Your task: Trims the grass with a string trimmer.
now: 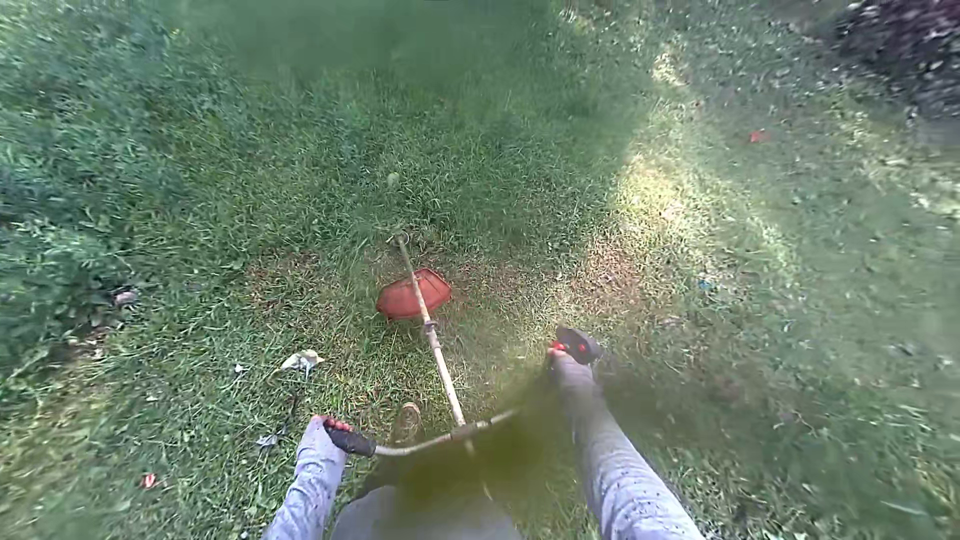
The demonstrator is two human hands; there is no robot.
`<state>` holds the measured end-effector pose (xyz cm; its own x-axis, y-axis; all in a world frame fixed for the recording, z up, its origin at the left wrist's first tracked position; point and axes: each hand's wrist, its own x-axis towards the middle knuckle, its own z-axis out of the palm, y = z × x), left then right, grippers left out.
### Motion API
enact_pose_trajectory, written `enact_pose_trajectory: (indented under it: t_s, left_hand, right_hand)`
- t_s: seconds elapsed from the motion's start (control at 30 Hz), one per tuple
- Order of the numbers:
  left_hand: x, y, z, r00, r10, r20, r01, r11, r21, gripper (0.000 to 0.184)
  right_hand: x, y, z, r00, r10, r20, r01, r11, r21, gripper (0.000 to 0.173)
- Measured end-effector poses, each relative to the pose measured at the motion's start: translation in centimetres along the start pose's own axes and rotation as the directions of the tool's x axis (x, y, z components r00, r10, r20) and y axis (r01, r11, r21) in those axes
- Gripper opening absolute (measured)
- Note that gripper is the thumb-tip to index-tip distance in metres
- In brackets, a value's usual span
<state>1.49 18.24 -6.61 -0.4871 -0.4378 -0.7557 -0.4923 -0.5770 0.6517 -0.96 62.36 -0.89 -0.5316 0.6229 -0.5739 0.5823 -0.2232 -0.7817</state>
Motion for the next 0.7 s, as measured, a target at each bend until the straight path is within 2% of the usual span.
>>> enact_pose_trajectory:
  t_s: [0.07, 0.13, 0.17, 0.23, 0.3, 0.43, 0.6, 0.7]
  left_hand:
    - [0.8, 0.5, 2.1, 1.000, -0.010, -0.001, 0.010, 1.000, 0.012, 0.039]
    - [2.7, 0.2, 4.2, 0.999, -0.032, 0.003, 0.032, 0.999, 0.006, 0.040]
    - [3.7, -0.3, 5.3, 0.999, -0.049, 0.003, 0.049, 0.999, -0.001, 0.040]
    - [5.1, -1.4, 7.3, 0.996, -0.093, 0.019, 0.093, 0.995, -0.020, 0.040]
    - [6.4, -2.7, 9.0, 0.986, -0.143, 0.082, 0.145, 0.989, -0.018, 0.044]
    - [8.4, -6.3, 12.1, 0.972, -0.218, 0.083, 0.220, 0.975, -0.015, 0.047]
    - [7.8, -9.3, 16.7, 0.944, -0.281, 0.175, 0.271, 0.959, 0.077, 0.051]
    - [4.9, -9.8, 20.7, 0.900, -0.316, 0.299, 0.263, 0.943, 0.203, 0.048]
  right_hand:
    - [2.0, -1.2, 0.5, 0.999, 0.028, -0.017, -0.029, 0.999, -0.030, 0.028]
    - [2.8, -3.1, 0.7, 0.996, 0.092, 0.010, -0.088, 0.975, -0.206, 0.035]
    - [2.7, -3.8, 0.6, 0.997, 0.075, -0.002, -0.073, 0.967, -0.245, 0.035]
    - [-0.3, -6.0, 0.2, 0.995, -0.035, -0.090, 0.017, 0.982, -0.189, 0.031]
    - [-3.0, -9.4, -0.4, 0.994, 0.023, -0.109, -0.043, 0.981, -0.189, 0.039]
    - [-3.0, -8.9, -1.6, 0.948, -0.236, -0.213, 0.180, 0.950, -0.255, 0.041]
    - [-2.2, -11.5, -5.3, 0.927, -0.119, -0.355, 0.070, 0.987, -0.146, 0.038]
    - [0.8, -8.0, -11.5, 0.901, -0.050, -0.430, 0.011, 0.996, -0.094, 0.037]
